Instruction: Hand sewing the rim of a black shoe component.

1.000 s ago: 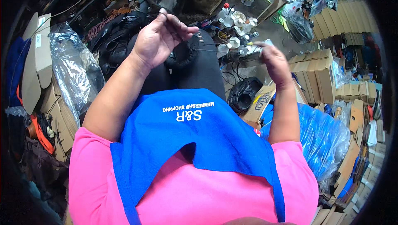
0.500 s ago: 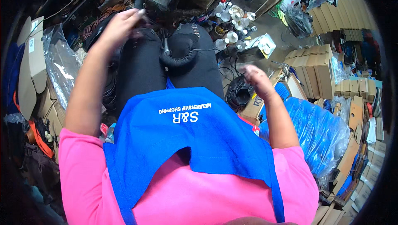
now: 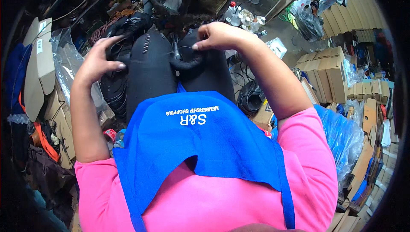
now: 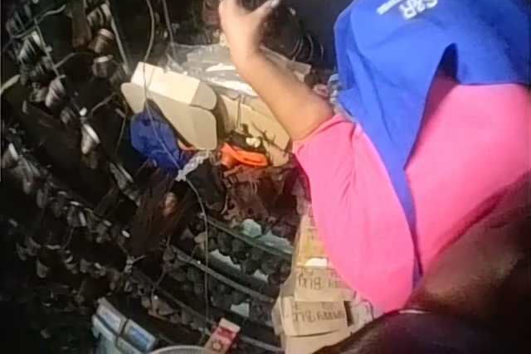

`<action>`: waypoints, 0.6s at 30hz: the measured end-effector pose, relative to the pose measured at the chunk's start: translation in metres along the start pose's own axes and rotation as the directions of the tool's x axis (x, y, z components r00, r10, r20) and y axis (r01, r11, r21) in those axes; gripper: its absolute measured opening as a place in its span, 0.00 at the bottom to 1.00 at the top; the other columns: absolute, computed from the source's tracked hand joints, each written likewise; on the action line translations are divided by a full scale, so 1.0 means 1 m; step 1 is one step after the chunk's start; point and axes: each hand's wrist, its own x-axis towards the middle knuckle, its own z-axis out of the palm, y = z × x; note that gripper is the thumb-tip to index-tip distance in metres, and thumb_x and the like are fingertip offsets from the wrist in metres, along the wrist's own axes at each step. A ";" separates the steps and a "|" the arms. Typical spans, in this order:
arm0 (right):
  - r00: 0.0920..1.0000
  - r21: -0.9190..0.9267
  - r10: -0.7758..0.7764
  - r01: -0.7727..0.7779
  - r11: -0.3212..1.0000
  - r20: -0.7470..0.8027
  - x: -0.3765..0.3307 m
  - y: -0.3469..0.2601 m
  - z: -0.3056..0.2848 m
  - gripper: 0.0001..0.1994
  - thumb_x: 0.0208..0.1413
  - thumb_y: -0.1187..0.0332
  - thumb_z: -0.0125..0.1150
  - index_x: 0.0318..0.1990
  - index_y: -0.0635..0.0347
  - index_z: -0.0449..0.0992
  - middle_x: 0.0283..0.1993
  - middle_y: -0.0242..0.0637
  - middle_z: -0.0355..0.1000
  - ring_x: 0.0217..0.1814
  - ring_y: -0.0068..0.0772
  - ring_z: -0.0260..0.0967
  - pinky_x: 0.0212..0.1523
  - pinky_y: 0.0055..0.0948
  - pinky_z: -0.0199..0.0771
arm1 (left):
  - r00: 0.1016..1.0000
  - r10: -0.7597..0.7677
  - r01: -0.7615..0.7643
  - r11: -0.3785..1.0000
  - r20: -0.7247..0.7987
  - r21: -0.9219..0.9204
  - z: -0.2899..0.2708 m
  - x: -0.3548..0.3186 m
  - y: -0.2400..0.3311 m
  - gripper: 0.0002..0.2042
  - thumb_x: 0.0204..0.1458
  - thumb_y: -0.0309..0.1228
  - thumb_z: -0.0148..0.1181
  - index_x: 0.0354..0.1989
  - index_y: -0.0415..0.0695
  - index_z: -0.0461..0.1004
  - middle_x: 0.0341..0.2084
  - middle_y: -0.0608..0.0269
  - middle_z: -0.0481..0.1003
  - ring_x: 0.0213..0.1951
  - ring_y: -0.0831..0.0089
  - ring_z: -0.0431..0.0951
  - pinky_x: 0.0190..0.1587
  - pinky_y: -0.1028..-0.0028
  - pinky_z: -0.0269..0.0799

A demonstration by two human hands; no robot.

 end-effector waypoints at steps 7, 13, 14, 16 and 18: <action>0.997 0.483 0.080 -0.070 0.873 -0.001 -0.022 0.014 0.047 0.16 0.55 0.57 0.60 0.23 0.59 0.71 0.19 0.21 0.61 0.23 0.13 0.54 0.25 0.21 0.56 | 0.963 0.266 -0.257 0.955 -0.042 0.149 0.068 -0.014 0.050 0.21 0.36 0.27 0.68 0.44 0.42 0.74 0.44 0.53 0.71 0.46 0.57 0.73 0.51 0.65 0.68; 0.947 0.462 0.093 0.063 0.885 -0.308 -0.037 0.014 0.062 0.14 0.54 0.60 0.61 0.28 0.64 0.73 0.22 0.26 0.67 0.26 0.15 0.59 0.28 0.22 0.61 | 0.873 0.456 -0.486 0.839 0.169 0.246 0.119 0.005 0.068 0.19 0.39 0.32 0.66 0.43 0.45 0.72 0.41 0.59 0.71 0.41 0.62 0.74 0.41 0.67 0.68; 0.945 0.465 0.100 0.059 0.883 -0.310 -0.042 0.007 0.058 0.14 0.54 0.60 0.61 0.28 0.64 0.73 0.22 0.26 0.67 0.26 0.15 0.59 0.28 0.22 0.61 | 0.869 0.460 -0.493 0.831 0.181 0.257 0.119 0.005 0.066 0.18 0.40 0.32 0.66 0.41 0.44 0.73 0.40 0.59 0.72 0.40 0.62 0.74 0.41 0.67 0.69; 0.773 0.183 0.054 0.082 0.980 -0.632 -0.048 -0.003 0.048 0.17 0.48 0.57 0.64 0.26 0.66 0.73 0.23 0.43 0.72 0.26 0.33 0.69 0.32 0.32 0.69 | 0.866 0.462 -0.500 0.822 0.192 0.272 0.117 0.008 0.063 0.16 0.40 0.31 0.66 0.40 0.43 0.74 0.39 0.59 0.72 0.40 0.62 0.75 0.41 0.68 0.69; 0.792 0.167 0.051 0.065 0.984 -0.608 -0.049 -0.002 0.045 0.18 0.48 0.56 0.63 0.26 0.66 0.73 0.22 0.43 0.71 0.25 0.31 0.69 0.31 0.32 0.68 | 0.910 0.413 -0.410 0.910 0.043 -0.069 0.112 0.011 0.064 0.11 0.42 0.28 0.64 0.36 0.41 0.75 0.36 0.57 0.73 0.39 0.60 0.75 0.41 0.68 0.71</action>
